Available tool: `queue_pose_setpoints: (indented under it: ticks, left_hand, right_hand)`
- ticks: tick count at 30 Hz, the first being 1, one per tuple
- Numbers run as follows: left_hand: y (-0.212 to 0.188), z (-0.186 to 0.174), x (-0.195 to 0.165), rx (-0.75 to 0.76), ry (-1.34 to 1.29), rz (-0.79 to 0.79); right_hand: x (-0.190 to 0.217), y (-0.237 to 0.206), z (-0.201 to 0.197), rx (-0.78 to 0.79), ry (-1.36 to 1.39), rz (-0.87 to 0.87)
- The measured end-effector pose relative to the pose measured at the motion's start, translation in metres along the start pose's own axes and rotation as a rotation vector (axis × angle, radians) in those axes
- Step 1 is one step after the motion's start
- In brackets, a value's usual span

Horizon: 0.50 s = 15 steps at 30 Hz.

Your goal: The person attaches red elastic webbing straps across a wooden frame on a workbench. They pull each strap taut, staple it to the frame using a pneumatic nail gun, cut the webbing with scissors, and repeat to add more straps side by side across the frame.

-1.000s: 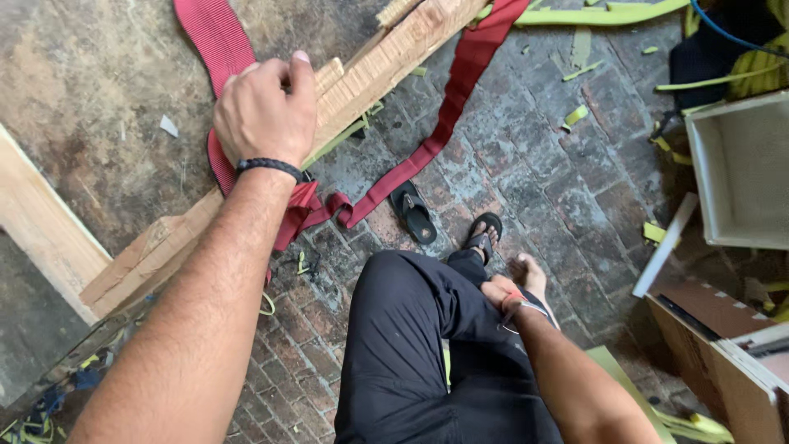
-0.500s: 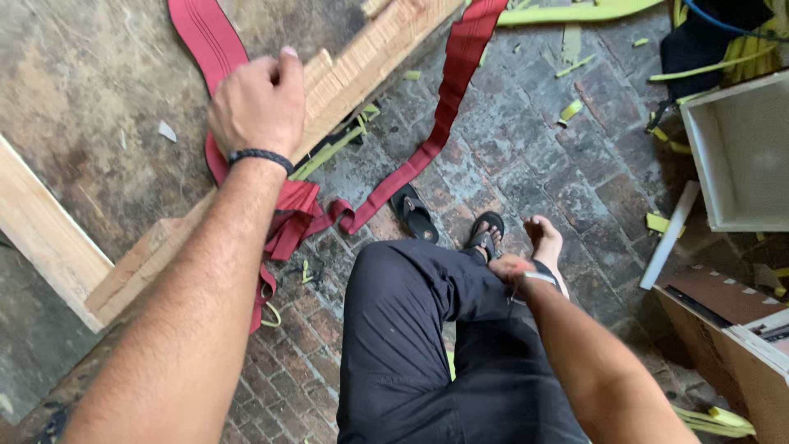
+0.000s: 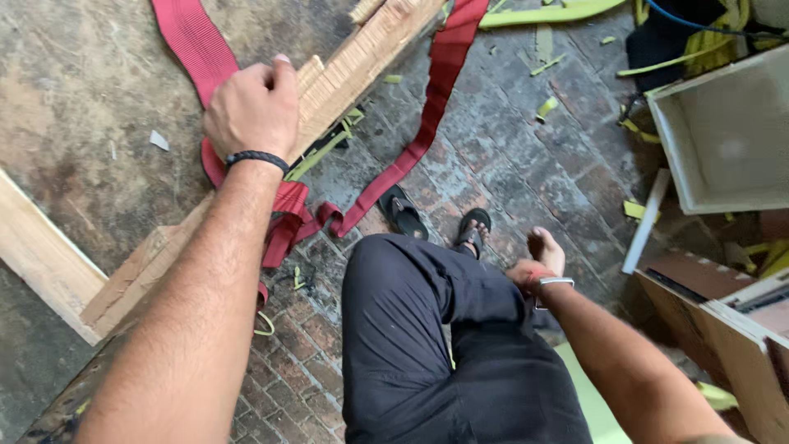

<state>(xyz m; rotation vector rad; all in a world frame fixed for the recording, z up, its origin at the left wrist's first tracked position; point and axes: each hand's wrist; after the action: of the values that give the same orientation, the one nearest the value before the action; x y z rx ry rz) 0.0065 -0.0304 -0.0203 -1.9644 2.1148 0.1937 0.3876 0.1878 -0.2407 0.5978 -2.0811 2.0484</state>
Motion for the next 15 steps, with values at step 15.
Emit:
queue_pose_setpoints:
  ticks: [15]
  left_hand:
    - [0.009, 0.006, 0.013, -0.055, -0.042, 0.012]
  right_hand:
    - [0.044, 0.009, 0.006, -0.306, 1.416, 0.093]
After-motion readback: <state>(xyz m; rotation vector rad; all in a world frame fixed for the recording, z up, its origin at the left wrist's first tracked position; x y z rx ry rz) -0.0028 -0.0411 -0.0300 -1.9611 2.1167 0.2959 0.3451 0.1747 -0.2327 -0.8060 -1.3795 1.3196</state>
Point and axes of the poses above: each hand's wrist, its own y-axis towards the middle knuckle, its own z-axis out of the palm, x = y × z, and after that the axes turned 2 degrees about -z, right-handed
